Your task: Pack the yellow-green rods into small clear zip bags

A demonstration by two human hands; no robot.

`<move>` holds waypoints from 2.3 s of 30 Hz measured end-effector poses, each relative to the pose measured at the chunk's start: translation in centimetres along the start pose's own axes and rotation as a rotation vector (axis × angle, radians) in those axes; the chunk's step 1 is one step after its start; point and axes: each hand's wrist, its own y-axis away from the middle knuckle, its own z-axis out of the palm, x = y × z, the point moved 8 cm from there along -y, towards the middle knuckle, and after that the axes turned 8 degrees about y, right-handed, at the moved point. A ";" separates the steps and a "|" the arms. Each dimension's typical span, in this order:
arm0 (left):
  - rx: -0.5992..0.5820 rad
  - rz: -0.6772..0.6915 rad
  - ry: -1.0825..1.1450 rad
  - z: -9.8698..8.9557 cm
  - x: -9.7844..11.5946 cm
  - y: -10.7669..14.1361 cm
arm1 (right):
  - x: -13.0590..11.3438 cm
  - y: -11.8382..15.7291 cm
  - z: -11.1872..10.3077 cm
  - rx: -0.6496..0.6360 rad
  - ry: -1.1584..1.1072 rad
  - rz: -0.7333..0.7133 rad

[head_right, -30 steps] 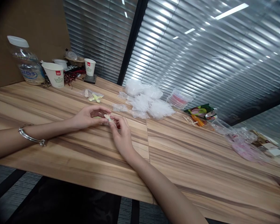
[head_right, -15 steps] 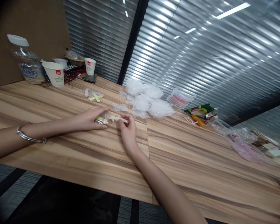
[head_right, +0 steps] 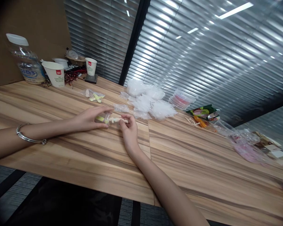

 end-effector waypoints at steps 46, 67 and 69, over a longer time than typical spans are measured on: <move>-0.009 0.082 0.128 0.0 1.8 0.3 | -4.1 1.5 0.4 0.004 0.103 -0.268; 0.053 0.166 0.112 -0.4 2.7 0.7 | -6.5 2.7 0.9 -0.026 0.285 -0.505; 0.067 0.166 0.110 -0.5 2.8 0.7 | -6.5 2.7 1.0 -0.039 0.284 -0.504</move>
